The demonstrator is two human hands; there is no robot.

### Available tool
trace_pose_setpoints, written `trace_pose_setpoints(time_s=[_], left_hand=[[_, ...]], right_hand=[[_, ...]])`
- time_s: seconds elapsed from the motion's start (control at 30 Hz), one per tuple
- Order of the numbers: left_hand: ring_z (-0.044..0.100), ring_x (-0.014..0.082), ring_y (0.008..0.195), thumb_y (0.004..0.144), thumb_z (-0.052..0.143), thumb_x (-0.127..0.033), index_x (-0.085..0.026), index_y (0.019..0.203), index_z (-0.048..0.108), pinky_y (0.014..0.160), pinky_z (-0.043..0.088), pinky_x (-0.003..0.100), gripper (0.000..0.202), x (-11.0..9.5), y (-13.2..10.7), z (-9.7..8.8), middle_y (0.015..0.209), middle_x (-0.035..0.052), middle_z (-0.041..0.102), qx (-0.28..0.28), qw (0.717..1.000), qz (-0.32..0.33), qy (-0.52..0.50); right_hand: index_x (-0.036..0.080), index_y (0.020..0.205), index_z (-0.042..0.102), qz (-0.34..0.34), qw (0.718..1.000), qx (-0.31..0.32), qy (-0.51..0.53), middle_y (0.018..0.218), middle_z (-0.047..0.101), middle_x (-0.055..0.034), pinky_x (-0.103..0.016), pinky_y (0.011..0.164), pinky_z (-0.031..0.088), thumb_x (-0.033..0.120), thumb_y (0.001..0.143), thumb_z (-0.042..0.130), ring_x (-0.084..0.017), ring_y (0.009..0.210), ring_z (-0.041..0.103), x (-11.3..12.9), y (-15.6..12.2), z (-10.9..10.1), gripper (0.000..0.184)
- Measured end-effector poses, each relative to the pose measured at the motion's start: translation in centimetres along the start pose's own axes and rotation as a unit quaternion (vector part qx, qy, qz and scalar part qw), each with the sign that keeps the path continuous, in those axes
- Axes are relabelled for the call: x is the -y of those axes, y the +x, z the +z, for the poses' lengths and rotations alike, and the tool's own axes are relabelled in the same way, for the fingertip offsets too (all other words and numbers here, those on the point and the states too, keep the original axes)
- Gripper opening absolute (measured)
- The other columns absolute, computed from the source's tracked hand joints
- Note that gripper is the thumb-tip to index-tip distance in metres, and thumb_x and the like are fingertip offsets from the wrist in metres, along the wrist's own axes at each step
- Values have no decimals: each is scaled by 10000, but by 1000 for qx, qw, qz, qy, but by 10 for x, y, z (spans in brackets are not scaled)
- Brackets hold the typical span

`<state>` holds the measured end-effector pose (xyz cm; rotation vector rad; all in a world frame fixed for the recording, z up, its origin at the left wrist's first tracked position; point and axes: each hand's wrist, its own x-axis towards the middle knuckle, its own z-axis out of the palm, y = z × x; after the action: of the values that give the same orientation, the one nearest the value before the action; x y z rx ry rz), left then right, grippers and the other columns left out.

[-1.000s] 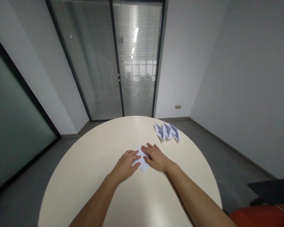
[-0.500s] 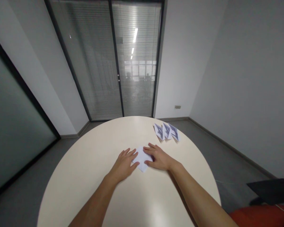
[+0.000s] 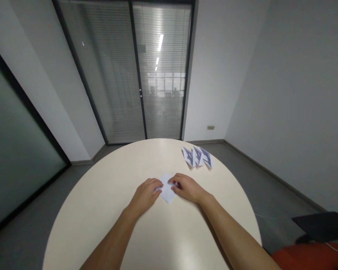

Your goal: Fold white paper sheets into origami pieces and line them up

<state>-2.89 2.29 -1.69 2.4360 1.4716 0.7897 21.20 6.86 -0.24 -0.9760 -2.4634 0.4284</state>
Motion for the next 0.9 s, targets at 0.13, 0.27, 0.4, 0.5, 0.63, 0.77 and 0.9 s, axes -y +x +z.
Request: trace_pose_setpoints(time_s=[0.13, 0.27, 0.4, 0.5, 0.63, 0.77, 0.9], left_hand=[[643, 210, 1078, 896, 533, -94, -247, 1095, 741, 997, 506, 371, 326, -1, -1, -1, 1118, 33, 748, 17, 998, 38, -50], [599, 221, 1203, 823, 622, -98, -269, 1135, 753, 1072, 481, 373, 379, 1, -5, -1, 1275, 42, 691, 41, 995, 63, -68], [584, 227, 1236, 894, 666, -241, -283, 1099, 774, 1090, 470, 375, 236, 1, -5, -2, 1302, 52, 676, 58, 994, 50, -84], [612, 220, 1191, 939, 640, -298, -270, 1065, 785, 1063, 481, 360, 194, 0, -4, -2, 1264, 61, 697, 55, 993, 30, -101], [635, 211, 1139, 975, 601, -332, -267, 1058, 782, 1027, 488, 349, 209, 1, -1, -1, 1201, 48, 730, 40, 992, 16, -118], [646, 211, 1112, 985, 584, -321, -246, 1044, 773, 1010, 489, 350, 212, 3, 0, 1, 1158, 48, 749, 33, 992, 20, -117], [658, 215, 1078, 989, 566, -320, -233, 1054, 758, 984, 499, 354, 220, 6, 1, 4, 1125, 57, 757, 25, 993, 23, -114]], right_hand=[[214, 981, 743, -6, 1000, 14, 21, 926, 692, -39, -278, 794, 468, 159, 856, 621, -181, 853, 630, 1, 0, 1, 183], [215, 982, 752, -8, 999, 11, 30, 925, 690, -38, -270, 780, 460, 185, 861, 634, -174, 838, 628, -2, 0, 1, 171], [208, 989, 760, -6, 999, 16, 31, 902, 686, -39, -267, 754, 458, 202, 854, 653, -167, 795, 622, -2, -1, 0, 172], [210, 989, 768, -11, 999, 14, 42, 902, 693, -42, -265, 752, 463, 219, 873, 645, -166, 792, 625, -2, -1, 0, 169], [200, 935, 770, -21, 998, 11, 53, 894, 705, -53, -279, 780, 470, 250, 910, 631, -177, 829, 636, -2, 0, 1, 150], [181, 828, 755, -32, 998, 15, 56, 838, 693, -59, -281, 743, 461, 349, 968, 591, -178, 808, 623, 0, -1, -3, 273], [196, 859, 777, -46, 996, 40, 69, 833, 706, -57, -283, 736, 457, 507, 942, 625, -179, 797, 628, 1, -1, -7, 356]])
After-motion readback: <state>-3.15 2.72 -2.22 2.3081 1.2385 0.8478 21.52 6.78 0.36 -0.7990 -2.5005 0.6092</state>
